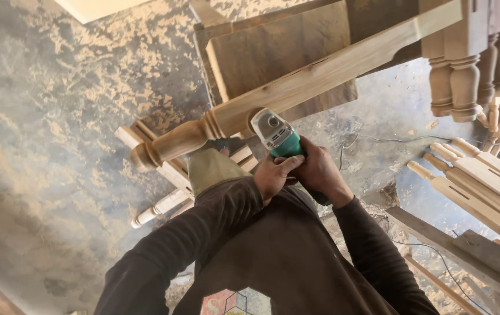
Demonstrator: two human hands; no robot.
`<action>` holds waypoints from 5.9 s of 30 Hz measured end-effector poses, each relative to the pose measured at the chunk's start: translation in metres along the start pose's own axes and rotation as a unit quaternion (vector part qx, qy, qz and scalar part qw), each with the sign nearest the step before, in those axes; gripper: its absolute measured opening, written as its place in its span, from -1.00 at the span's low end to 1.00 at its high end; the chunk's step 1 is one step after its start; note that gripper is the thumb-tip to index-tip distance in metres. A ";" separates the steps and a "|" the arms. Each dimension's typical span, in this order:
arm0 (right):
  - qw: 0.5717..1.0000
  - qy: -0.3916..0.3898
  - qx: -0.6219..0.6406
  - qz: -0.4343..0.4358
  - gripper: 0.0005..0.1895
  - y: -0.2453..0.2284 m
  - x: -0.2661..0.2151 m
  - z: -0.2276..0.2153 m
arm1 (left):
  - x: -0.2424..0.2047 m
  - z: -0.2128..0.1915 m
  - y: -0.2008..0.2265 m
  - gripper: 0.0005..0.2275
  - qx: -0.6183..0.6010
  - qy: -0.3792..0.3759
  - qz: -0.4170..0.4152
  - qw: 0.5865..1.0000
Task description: Using an angle grinder to sand and shape turned wooden furniture legs in a workshop.
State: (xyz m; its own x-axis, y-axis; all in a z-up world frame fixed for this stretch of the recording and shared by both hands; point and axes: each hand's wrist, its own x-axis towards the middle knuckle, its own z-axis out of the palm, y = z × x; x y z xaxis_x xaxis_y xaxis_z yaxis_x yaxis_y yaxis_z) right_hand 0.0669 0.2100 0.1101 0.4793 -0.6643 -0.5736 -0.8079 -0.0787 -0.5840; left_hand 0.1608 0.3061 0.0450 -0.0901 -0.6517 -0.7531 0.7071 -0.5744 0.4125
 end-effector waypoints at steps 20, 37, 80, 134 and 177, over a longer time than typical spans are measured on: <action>0.989 0.090 0.096 0.068 -0.39 0.167 0.082 -0.193 | 0.054 0.038 0.093 -0.50 0.596 0.177 0.413 0.665; 0.894 0.243 0.370 0.070 -0.50 0.263 0.045 -0.264 | 0.137 -0.005 0.104 -0.10 0.816 0.168 0.239 0.500; 0.983 0.013 0.168 -0.073 -0.28 0.069 -0.010 0.037 | -0.001 0.004 0.002 -0.50 0.137 0.145 0.210 0.957; 0.986 -0.045 0.094 -0.131 -0.33 -0.014 0.034 0.083 | -0.020 -0.075 0.022 -0.39 0.062 0.212 0.209 0.953; 0.995 0.008 0.096 0.008 -0.30 0.029 0.023 0.004 | 0.047 -0.003 0.018 -0.41 0.127 0.055 0.175 0.975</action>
State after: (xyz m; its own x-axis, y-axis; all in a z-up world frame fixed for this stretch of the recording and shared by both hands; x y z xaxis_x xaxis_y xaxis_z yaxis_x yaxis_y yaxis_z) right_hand 0.0567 0.1955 0.0774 0.4606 -0.6757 -0.5756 -0.7341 0.0746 -0.6749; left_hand 0.1714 0.2671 0.0156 0.2112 -0.7805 -0.5884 0.4825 -0.4403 0.7572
